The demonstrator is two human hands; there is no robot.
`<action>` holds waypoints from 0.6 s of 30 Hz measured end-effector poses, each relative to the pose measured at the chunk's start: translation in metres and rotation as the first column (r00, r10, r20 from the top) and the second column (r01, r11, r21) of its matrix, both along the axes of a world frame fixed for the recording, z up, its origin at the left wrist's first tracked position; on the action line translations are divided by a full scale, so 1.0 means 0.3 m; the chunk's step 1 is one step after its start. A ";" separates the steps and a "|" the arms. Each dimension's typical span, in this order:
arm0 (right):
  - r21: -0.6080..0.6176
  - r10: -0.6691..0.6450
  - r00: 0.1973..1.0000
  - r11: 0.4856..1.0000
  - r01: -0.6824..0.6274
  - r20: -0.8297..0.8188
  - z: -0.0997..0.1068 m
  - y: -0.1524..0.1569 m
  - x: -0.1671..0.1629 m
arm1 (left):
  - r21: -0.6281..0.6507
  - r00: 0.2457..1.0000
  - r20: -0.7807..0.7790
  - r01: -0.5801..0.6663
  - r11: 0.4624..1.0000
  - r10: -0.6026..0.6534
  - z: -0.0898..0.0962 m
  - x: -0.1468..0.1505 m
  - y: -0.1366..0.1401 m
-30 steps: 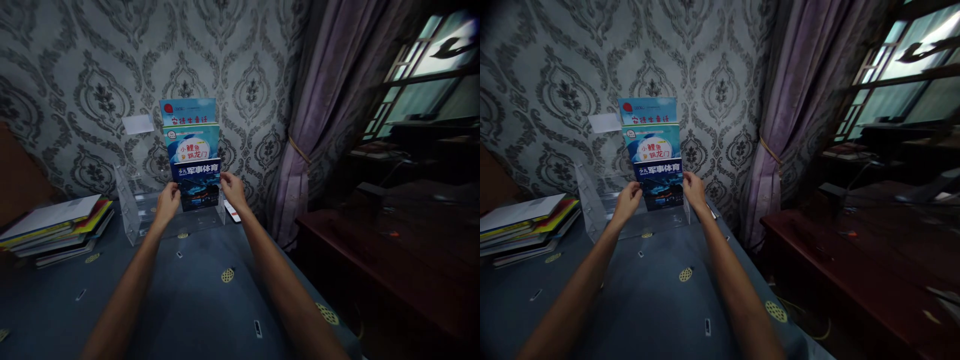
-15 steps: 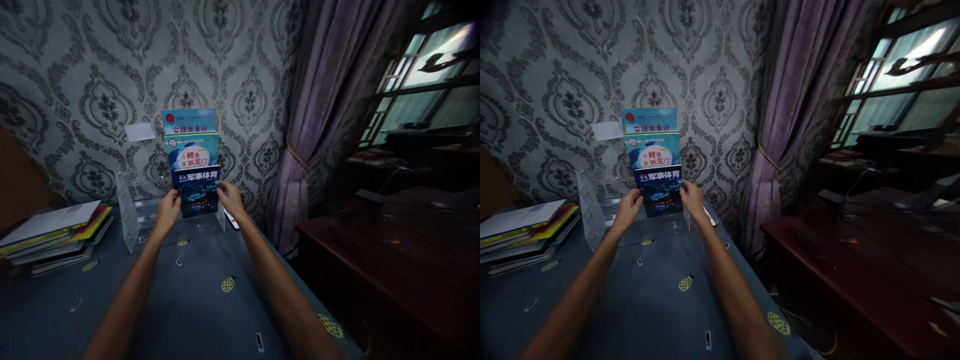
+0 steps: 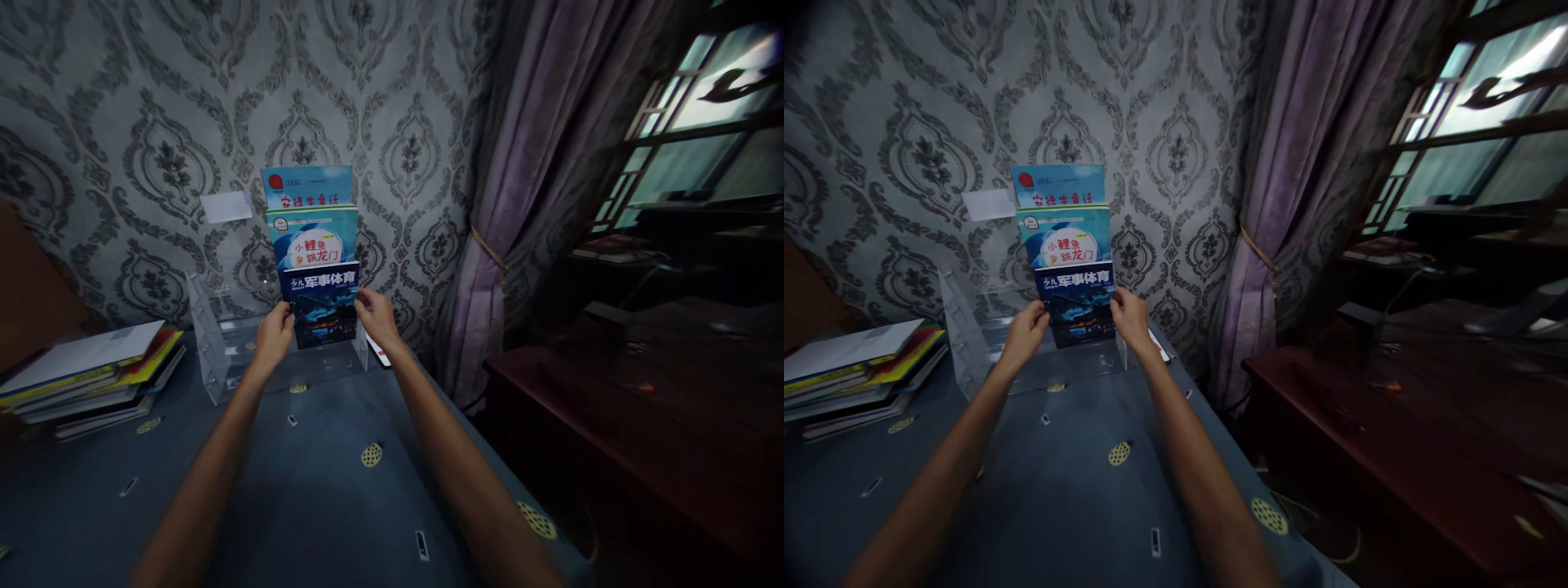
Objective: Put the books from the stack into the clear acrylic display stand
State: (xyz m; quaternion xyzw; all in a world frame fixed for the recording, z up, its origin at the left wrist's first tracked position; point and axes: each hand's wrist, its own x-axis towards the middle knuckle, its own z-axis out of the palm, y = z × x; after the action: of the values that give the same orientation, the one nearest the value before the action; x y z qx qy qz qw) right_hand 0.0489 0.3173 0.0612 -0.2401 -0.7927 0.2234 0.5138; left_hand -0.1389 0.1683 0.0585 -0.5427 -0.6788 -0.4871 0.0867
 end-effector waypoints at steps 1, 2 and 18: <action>0.000 0.001 1.000 1.000 -0.001 -0.001 -0.001 0.001 -0.001 | 0.000 1.000 -0.002 0.002 1.000 -0.002 -0.001 -0.001 0.000; -0.001 0.003 1.000 1.000 -0.003 -0.003 -0.002 0.002 -0.001 | 0.000 1.000 -0.005 0.005 1.000 -0.005 -0.001 -0.002 0.000; -0.040 0.051 0.999 0.998 -0.051 0.000 -0.001 -0.018 -0.018 | -0.002 0.998 -0.054 -0.019 1.000 0.019 -0.001 -0.033 -0.015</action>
State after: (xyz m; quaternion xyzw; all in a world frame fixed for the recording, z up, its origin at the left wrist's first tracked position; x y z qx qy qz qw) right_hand 0.0436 0.3118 0.0607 -0.2302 -0.7943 0.2520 0.5026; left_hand -0.1487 0.1636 0.0583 -0.5492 -0.6818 -0.4707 0.1089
